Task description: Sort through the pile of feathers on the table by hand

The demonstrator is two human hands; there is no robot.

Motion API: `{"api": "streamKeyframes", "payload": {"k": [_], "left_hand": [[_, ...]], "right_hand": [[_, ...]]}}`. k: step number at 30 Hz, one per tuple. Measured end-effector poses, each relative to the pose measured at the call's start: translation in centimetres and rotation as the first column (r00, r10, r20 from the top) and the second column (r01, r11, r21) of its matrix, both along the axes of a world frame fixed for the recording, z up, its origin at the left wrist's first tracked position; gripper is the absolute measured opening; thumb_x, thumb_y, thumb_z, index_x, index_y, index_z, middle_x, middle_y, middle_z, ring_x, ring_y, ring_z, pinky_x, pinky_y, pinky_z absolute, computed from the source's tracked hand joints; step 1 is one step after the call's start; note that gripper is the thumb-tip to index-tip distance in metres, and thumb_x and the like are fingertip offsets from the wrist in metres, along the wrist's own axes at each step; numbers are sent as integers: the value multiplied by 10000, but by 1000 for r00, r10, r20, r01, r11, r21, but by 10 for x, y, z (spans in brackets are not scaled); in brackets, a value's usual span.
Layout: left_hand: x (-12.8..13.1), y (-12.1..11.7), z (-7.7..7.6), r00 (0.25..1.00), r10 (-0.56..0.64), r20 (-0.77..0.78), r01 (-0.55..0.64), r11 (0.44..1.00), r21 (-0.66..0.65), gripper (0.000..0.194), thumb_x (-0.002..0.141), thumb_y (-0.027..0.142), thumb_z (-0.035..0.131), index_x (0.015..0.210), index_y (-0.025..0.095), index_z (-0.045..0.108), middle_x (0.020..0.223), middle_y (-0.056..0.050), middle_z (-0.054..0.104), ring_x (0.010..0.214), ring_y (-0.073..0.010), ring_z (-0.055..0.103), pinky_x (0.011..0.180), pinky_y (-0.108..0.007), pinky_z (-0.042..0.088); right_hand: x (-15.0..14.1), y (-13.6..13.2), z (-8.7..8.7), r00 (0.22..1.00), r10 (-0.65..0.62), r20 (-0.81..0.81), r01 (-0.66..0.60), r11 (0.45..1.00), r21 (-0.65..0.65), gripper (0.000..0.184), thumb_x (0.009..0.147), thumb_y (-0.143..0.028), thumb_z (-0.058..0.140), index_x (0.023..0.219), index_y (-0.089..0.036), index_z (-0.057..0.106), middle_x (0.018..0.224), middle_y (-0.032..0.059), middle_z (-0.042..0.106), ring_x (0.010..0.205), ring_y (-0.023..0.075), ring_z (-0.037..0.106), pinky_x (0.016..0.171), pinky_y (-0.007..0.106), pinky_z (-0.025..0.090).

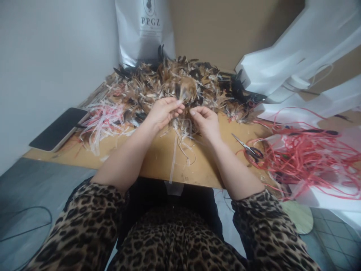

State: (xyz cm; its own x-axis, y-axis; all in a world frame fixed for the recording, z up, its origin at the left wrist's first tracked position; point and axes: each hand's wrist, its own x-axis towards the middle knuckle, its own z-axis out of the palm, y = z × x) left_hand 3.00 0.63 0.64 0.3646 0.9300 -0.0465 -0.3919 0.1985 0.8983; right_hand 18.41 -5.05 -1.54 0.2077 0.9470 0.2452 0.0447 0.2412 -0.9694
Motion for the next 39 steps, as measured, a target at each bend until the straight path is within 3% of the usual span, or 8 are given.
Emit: {"api": "streamKeyframes", "payload": {"k": [3,7,11,17,20,26,30,39], "left_hand": [[-9,10,3,990,134,50,-135,991,6,170,784,195,769,752,135,613,664,22,689,512,-16,607,485,-87,449],[-12,16,1,986,153,68,-156,987,26,173,788,219,769,777,145,613,663,31,684,518,-14,607,482,-83,448],[-9,13,-2,991,125,41,-127,991,47,222,771,240,786,755,141,589,662,29,689,511,-14,604,466,-79,431],[-7,9,0,994,105,36,-106,994,23,184,799,195,751,736,143,587,659,31,684,500,-10,595,473,-87,422],[-7,8,1,993,109,39,-109,994,0,180,798,186,751,733,140,589,662,25,682,494,-11,594,470,-92,418],[-7,10,-1,991,108,78,-106,994,-27,174,810,166,738,732,134,585,662,26,678,489,-12,597,458,-88,418],[-7,10,-3,993,52,110,-45,997,-64,118,823,134,712,769,120,609,749,-7,722,512,-31,631,449,-101,443],[-2,2,-4,976,-121,180,153,973,-172,93,850,16,617,803,94,637,820,-55,751,546,-46,660,467,-101,471]], "right_hand": [[-8,-2,-6,931,70,359,-109,990,89,91,782,-280,686,766,-191,688,758,13,644,694,132,557,676,283,444],[-27,-8,-9,562,125,818,-275,960,42,145,864,-242,607,899,-197,740,972,75,683,908,208,605,815,350,453],[-43,-13,-10,277,132,952,-352,936,-28,239,905,-293,581,1060,-190,731,1095,107,670,1010,257,576,873,383,427],[-56,-10,-26,152,88,985,-406,914,-19,292,965,-292,462,1035,-197,729,1043,117,660,948,248,564,821,383,408],[-53,-6,-29,239,99,966,-382,924,0,325,969,-253,422,877,-163,720,939,115,665,887,226,571,780,365,412],[-17,7,-11,967,96,235,-121,988,94,104,831,-289,641,817,-187,647,750,-3,659,637,102,549,642,248,458],[8,13,5,957,79,-278,-81,997,4,255,686,-342,798,778,-195,611,687,-33,671,535,60,540,488,175,420],[8,12,10,874,19,-486,-10,1000,22,222,702,-251,800,766,-204,593,739,-51,721,625,48,652,536,123,516]]}}
